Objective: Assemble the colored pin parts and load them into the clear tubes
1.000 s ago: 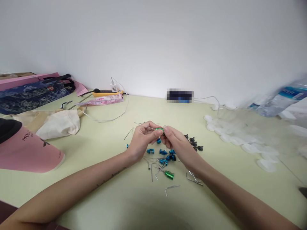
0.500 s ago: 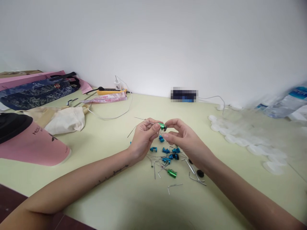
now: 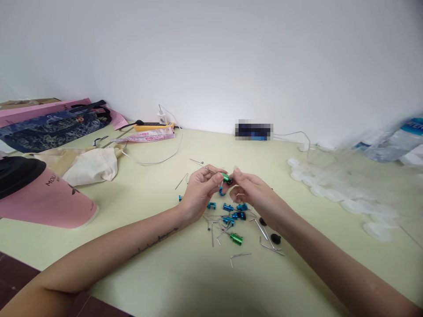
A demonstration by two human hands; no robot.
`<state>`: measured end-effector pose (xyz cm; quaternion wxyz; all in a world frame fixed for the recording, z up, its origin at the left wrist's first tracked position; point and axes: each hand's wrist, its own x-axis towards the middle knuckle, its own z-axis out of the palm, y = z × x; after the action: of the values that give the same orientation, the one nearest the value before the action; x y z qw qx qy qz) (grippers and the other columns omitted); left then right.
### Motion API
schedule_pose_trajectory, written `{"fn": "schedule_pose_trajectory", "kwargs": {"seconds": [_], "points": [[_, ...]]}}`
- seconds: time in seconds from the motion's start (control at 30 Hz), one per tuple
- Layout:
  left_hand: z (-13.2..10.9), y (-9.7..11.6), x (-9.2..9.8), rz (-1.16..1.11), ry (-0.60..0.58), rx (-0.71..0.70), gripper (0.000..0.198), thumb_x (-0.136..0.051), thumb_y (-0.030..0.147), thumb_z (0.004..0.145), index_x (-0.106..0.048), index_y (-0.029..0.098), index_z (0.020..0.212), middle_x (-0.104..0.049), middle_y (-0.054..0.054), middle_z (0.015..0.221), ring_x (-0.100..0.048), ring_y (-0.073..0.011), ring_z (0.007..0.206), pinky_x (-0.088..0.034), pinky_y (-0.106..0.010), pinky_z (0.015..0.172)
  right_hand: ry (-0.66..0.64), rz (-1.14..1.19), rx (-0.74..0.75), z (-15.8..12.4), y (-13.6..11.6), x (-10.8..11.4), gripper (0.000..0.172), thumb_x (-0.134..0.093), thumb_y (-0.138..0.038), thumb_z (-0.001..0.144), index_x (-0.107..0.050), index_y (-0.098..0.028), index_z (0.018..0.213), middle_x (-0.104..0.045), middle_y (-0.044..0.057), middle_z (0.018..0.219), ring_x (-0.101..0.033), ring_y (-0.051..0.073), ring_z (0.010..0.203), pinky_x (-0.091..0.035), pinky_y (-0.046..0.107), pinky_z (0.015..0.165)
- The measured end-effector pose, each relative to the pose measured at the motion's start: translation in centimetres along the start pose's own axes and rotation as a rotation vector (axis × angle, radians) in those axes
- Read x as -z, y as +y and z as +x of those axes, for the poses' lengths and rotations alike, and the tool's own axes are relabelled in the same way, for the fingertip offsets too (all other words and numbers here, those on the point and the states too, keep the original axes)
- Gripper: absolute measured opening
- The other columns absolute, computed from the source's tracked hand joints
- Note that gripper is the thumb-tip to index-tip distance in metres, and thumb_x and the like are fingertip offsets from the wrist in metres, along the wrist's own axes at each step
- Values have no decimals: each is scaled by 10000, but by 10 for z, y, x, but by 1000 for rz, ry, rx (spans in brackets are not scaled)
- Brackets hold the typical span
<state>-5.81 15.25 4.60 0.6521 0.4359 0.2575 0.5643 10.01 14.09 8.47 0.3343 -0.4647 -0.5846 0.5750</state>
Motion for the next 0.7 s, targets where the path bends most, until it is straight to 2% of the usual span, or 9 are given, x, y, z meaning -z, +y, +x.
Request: {"fn": "schedule_pose_trajectory", "kwargs": {"seconds": [0.07, 0.1, 0.17, 0.23, 0.3, 0.4, 0.47, 0.57, 0.7], "points": [[0, 0, 0, -2, -3, -2, 204, -716, 326, 762, -650, 149, 838, -410, 63, 531, -353, -54, 499, -322, -209, 530, -34, 11, 23, 0, 0, 0, 366, -528, -538, 849, -581, -176, 876, -591, 47, 811, -512, 138, 672, -397, 294, 626], [0, 1, 0, -1, 6, -7, 202, -715, 322, 764, -650, 145, 839, -389, 69, 524, -325, -48, 488, -299, -204, 517, -17, -2, 41, 0, 0, 1, 327, -608, -500, 808, -572, -195, 918, -595, 41, 871, -529, 141, 713, -402, 290, 640], [2, 1, 1, 3, 33, -17, 203, -714, 315, 767, -649, 138, 841, -357, 77, 520, -270, -38, 476, -248, -199, 496, 53, -34, 50, 0, -1, 2, 442, -758, -411, 683, -531, -247, 1026, -570, 34, 1070, -557, 149, 813, -417, 282, 668], [3, 0, 2, 3, 49, -17, 214, -715, 323, 765, -647, 135, 842, -347, 78, 521, -248, -37, 476, -227, -202, 492, 88, -18, 17, 1, -2, 2, 489, -775, -419, 656, -524, -248, 1040, -536, 49, 1158, -561, 147, 820, -427, 280, 663], [3, 0, 2, -2, 49, -8, 225, -722, 330, 756, -648, 136, 840, -359, 75, 524, -258, -41, 480, -242, -206, 500, 36, 44, -39, 2, -1, 0, 382, -653, -521, 757, -562, -196, 935, -579, 68, 1031, -540, 134, 730, -419, 282, 627], [4, -1, 2, -14, 38, 3, 224, -724, 328, 752, -646, 135, 836, -388, 65, 539, -279, -46, 489, -259, -209, 506, -55, 102, -59, 3, 2, -1, 399, -496, -555, 861, -578, -165, 840, -589, 54, 847, -493, 114, 638, -404, 279, 604], [4, 0, 3, -18, 45, -9, 217, -718, 321, 761, -643, 132, 837, -379, 66, 541, -267, -43, 488, -243, -203, 497, -19, 78, -11, 3, 3, 0, 331, -638, -472, 800, -563, -205, 982, -584, 45, 1000, -518, 103, 683, -415, 268, 635], [5, -1, 4, -19, 66, -23, 212, -709, 311, 774, -635, 125, 840, -354, 71, 538, -248, -36, 487, -225, -193, 492, 67, 63, -1, 4, 5, 2, 581, -780, -391, 680, -473, -289, 1162, -502, 42, 1219, -556, 111, 774, -441, 267, 672], [5, -3, 4, -15, 46, -3, 215, -696, 309, 789, -633, 115, 859, -358, 70, 544, -262, -34, 493, -249, -186, 513, -10, 179, -98, 8, 9, 0, 438, -513, -601, 837, -572, -172, 903, -590, 56, 851, -498, 113, 617, -404, 261, 558]]}}
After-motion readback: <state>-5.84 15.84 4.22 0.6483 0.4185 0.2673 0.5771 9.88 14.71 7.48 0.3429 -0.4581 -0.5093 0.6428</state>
